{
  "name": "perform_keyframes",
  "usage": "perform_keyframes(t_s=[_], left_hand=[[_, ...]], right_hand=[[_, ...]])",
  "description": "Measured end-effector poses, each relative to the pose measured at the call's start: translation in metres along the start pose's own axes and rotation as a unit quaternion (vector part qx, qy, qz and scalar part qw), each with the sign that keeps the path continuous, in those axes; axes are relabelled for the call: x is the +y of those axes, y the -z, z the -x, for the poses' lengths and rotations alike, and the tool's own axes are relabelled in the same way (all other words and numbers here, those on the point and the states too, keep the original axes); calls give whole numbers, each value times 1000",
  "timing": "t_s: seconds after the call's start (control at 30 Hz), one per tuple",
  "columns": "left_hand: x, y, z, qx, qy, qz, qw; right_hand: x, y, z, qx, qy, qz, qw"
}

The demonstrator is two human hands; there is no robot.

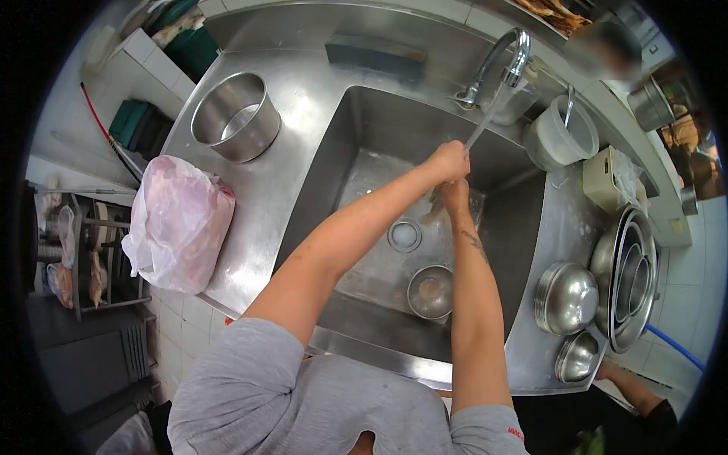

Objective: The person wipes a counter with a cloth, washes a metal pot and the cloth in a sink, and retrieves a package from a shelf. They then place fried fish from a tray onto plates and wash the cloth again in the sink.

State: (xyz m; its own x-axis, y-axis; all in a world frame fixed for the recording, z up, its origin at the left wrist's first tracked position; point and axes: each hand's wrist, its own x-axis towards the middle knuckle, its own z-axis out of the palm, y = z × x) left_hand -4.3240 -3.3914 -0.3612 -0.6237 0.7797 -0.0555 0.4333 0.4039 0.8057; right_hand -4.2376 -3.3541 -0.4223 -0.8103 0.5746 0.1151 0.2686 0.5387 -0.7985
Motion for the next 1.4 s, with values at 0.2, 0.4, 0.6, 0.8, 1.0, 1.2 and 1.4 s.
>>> perform_keyframes(t_s=[0.2, 0.4, 0.6, 0.8, 1.0, 1.2, 1.4], left_hand=[[13, 28, 6, -116, 75, 186, 973], [20, 34, 21, -57, -76, -11, 995], [13, 50, 21, -1, -20, 96, 995], [-85, 17, 34, 47, 309, 397, 863], [-3, -23, 76, 160, 75, 259, 950], [-26, -15, 50, 93, 140, 93, 981], [-17, 5, 45, 128, -97, -171, 972]], right_hand=[[-17, 8, -13, -72, -81, -128, 986], [-32, 22, -20, -141, -93, -42, 985], [-12, 3, -25, -72, 84, -116, 987], [-84, 37, -21, -124, -143, -347, 919], [14, -16, -14, 56, -5, -302, 952], [-13, -15, 4, 19, -277, -562, 779], [-10, 7, 32, 26, -259, -445, 857]])
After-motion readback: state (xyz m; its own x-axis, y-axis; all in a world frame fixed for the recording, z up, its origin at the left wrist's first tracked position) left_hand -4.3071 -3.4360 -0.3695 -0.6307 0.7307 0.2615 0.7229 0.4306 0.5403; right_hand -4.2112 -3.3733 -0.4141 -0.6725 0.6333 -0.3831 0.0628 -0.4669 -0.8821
